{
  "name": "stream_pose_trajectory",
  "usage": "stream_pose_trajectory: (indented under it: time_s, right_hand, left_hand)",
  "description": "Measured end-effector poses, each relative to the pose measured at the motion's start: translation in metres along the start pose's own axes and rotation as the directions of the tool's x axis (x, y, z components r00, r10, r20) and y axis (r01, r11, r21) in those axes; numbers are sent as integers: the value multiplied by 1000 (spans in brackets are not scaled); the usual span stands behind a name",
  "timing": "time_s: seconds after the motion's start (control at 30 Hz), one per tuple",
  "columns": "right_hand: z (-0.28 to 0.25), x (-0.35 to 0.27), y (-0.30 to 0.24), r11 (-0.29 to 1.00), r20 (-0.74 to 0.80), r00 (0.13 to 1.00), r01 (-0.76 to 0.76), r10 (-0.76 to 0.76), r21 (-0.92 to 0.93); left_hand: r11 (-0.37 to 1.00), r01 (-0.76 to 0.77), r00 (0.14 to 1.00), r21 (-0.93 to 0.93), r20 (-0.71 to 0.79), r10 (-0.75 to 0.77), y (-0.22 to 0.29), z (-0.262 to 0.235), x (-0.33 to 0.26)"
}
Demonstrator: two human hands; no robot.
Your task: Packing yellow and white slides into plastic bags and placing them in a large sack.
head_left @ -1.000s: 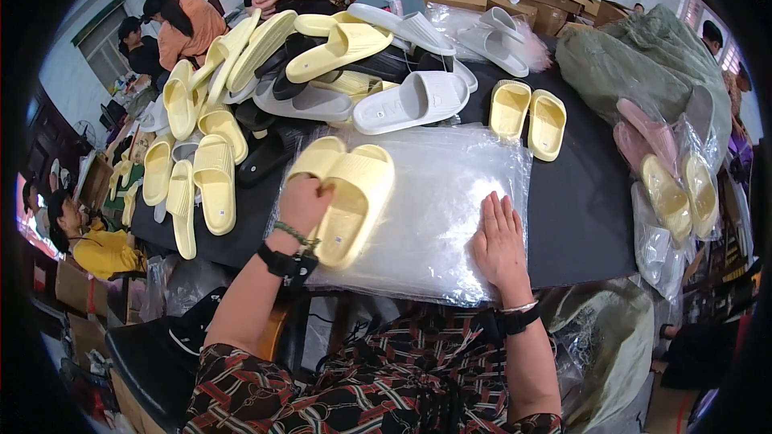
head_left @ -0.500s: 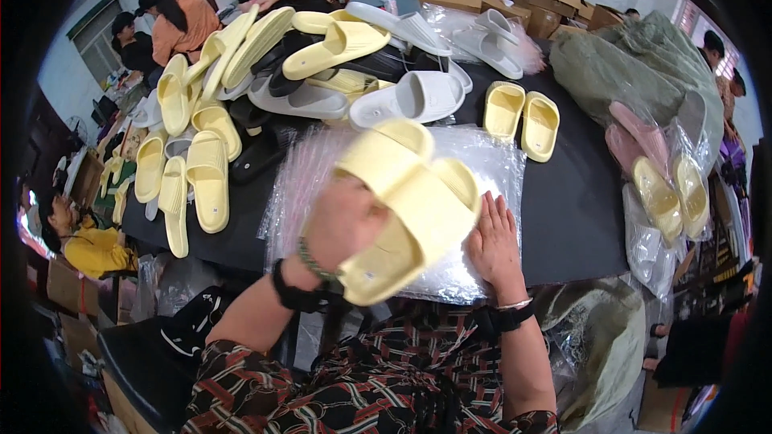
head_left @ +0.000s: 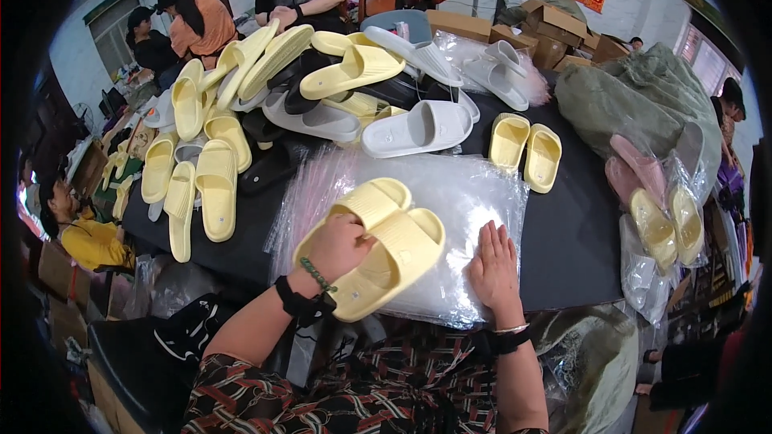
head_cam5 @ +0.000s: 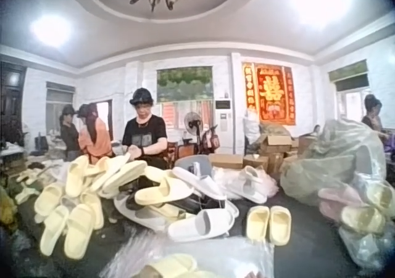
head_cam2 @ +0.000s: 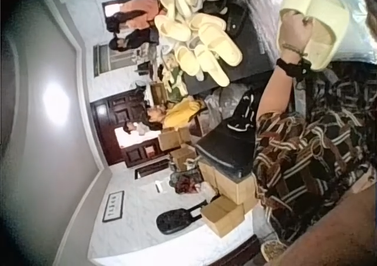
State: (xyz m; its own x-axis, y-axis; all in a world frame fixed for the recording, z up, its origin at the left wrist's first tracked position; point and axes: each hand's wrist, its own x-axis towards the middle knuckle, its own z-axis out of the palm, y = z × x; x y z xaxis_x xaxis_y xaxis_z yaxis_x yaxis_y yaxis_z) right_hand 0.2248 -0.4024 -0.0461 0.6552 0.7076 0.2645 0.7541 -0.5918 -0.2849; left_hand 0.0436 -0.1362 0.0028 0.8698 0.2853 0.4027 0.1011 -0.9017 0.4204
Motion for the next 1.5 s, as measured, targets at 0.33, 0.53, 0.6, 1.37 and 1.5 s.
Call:
stream_pose_trajectory:
  time_s: [0.33,0.53,0.6,1.37,1.5]
  right_hand:
    - [2,4,0,1000,10,1000,-4,5,-9]
    - [1,3,-3,1000,6,1000,-15,15,-9]
    - [0,2,-3,1000,-4,1000,-3,3,-3]
    - [-2,5,-6,1000,-9,1000,12,-12,-5]
    - [-3,2,-4,1000,-32,999,13,-13,1]
  left_hand:
    - [991,133,986,18,-108,-130,-16,-17,-10]
    - [987,157,982,-28,-100,-159,-21,-17,-19]
    - [986,162,982,-27,-90,-164,-24,-15,-20]
    - [985,173,981,-1,-95,-172,-22,-20,-17]
    - [992,119,993,34,12,-119,-16,-32,-9]
